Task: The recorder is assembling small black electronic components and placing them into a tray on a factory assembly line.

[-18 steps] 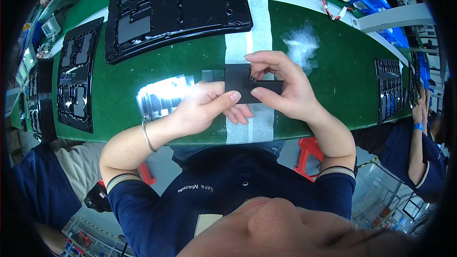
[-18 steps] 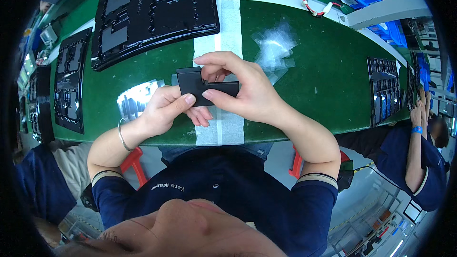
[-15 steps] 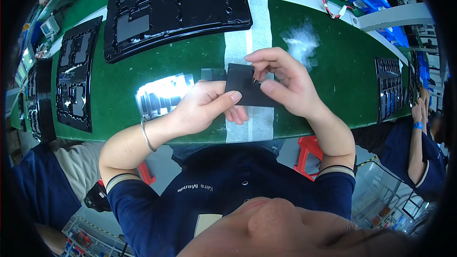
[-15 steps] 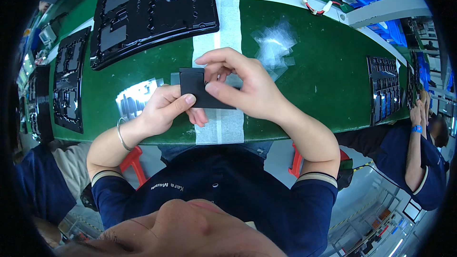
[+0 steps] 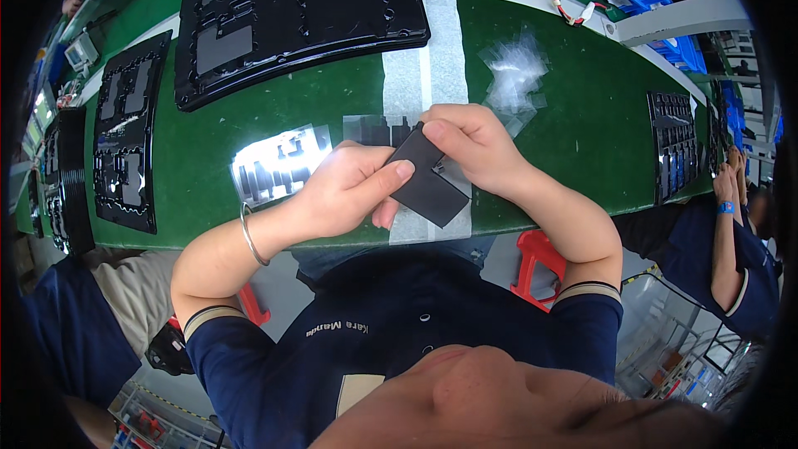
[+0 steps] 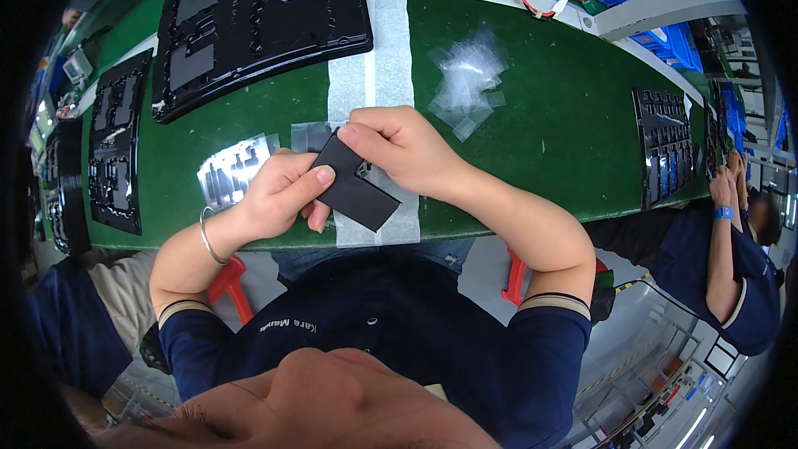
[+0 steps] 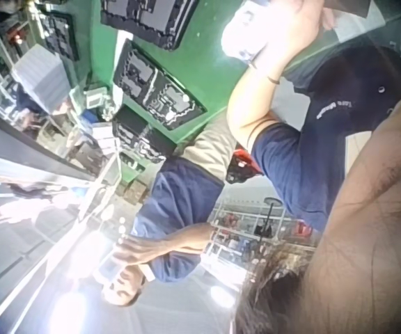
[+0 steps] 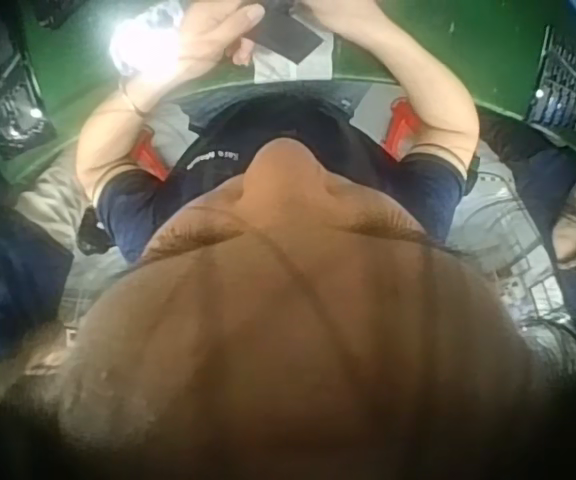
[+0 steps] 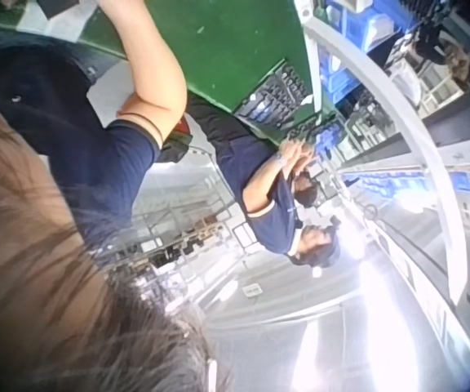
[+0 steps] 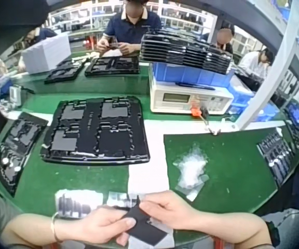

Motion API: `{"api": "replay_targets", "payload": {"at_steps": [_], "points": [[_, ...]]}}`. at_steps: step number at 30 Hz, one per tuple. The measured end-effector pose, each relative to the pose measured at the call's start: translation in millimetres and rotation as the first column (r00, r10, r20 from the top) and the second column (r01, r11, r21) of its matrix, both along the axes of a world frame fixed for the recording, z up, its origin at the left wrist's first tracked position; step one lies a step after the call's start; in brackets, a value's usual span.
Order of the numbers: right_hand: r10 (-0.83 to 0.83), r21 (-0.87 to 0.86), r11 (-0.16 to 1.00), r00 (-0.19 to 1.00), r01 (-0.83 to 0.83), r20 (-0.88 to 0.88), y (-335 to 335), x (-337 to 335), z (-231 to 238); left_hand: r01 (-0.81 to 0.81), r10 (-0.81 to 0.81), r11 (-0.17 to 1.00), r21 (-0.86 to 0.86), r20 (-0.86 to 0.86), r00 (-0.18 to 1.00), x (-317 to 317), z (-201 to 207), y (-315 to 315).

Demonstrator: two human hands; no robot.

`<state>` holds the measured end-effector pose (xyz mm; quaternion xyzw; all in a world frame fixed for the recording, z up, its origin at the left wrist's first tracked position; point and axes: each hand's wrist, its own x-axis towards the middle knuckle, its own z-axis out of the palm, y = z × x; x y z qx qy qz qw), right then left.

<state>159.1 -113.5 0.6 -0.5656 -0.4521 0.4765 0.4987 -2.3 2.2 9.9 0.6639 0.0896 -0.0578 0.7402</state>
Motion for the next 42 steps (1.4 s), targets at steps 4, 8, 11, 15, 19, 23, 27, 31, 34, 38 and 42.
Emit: {"api": "replay_targets", "payload": {"at_steps": [4,8,11,15,19,23,27,31,34,38,42], "points": [[-0.100,0.207,0.978,0.937,0.030,0.336,2,-3,1,-0.004,0.009,0.996,0.089,-0.056,0.998,0,1,0],[-0.126,0.248,0.969,0.893,0.016,0.433,2,-1,0,-0.006,0.015,0.996,0.094,-0.090,0.996,1,1,0],[-0.056,0.128,0.991,0.963,0.023,0.263,4,0,2,0.013,-0.010,0.997,0.082,-0.042,0.999,2,2,5],[-0.066,0.062,0.995,0.986,0.076,-0.151,4,-3,4,-0.017,0.017,1.000,-0.009,0.001,1.000,0,1,6],[0.013,0.216,0.973,0.948,-0.085,0.317,1,8,-1,0.011,-0.010,0.999,0.040,-0.019,1.000,0,2,5],[-0.010,0.223,0.972,0.939,-0.072,0.344,1,10,1,0.021,-0.020,0.997,0.075,-0.023,1.000,1,1,6],[0.029,0.214,0.976,0.999,-0.031,0.013,5,12,3,-0.002,0.002,1.000,-0.013,-0.004,1.000,-2,1,7],[-0.022,0.145,0.989,0.998,0.031,-0.060,3,12,11,-0.007,0.007,1.000,0.005,-0.010,1.000,0,1,6],[0.033,0.057,0.998,0.996,-0.028,-0.081,4,11,4,0.009,-0.007,0.997,0.076,-0.017,1.000,0,0,4],[0.059,-0.002,0.998,0.998,-0.059,-0.029,5,3,-2,0.023,-0.018,0.992,0.122,-0.044,0.999,1,2,3],[0.022,0.236,0.965,0.933,-0.113,0.358,4,2,-6,0.061,-0.055,0.980,0.188,-0.037,0.998,1,0,0]]}}
